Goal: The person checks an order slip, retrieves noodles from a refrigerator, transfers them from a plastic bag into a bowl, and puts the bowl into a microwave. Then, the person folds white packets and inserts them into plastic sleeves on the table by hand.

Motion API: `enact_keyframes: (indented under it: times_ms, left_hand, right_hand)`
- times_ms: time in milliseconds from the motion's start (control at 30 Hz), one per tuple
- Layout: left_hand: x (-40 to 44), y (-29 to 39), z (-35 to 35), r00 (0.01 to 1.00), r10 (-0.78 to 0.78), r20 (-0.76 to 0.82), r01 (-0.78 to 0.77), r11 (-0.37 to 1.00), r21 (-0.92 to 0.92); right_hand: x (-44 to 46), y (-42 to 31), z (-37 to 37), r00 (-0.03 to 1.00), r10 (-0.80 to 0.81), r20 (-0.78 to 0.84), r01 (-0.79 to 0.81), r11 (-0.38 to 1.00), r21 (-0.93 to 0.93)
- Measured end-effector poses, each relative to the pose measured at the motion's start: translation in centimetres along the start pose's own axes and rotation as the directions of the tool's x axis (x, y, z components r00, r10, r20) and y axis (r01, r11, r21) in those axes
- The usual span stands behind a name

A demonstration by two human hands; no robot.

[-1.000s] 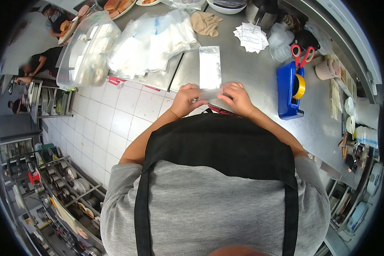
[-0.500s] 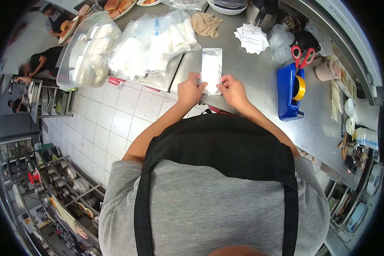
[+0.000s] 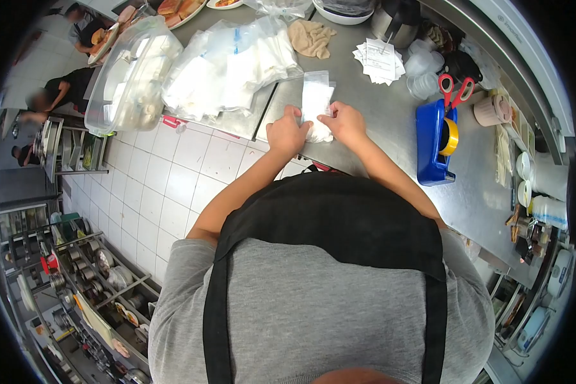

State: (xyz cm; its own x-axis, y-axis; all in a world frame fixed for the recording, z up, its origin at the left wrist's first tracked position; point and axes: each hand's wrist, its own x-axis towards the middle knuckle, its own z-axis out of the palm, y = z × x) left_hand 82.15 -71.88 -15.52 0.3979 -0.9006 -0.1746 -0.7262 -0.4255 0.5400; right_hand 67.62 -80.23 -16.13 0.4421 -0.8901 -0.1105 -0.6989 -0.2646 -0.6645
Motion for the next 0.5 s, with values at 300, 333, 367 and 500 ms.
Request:
enact_keyframes:
  times_ms: [300,333,367,500]
  left_hand:
    - [1.2,1.5,-2.6,0.930,0.130,0.343,0.345,0.011,-0.939]
    - [1.4,1.8,-2.6,0.912,0.143,0.384,0.382,0.037,-0.923]
    - [1.6,2.0,-2.6,0.909,0.143,0.393,0.390,0.045,-0.920]
    - [1.9,3.0,-2.3,0.921,0.126,0.369,0.365,0.051,-0.929]
  right_hand:
    - [-1.9,-0.1,-1.3,0.983,-0.108,0.150,-0.050,0.627,0.778]
    - [-2.1,-0.1,-1.2,0.987,-0.116,0.112,-0.014,0.630,0.777]
    - [-2.3,-0.1,-1.2,0.990,-0.123,0.073,0.021,0.632,0.774]
    - [-3.7,-0.5,-2.5,0.999,-0.045,-0.029,0.049,0.535,0.843]
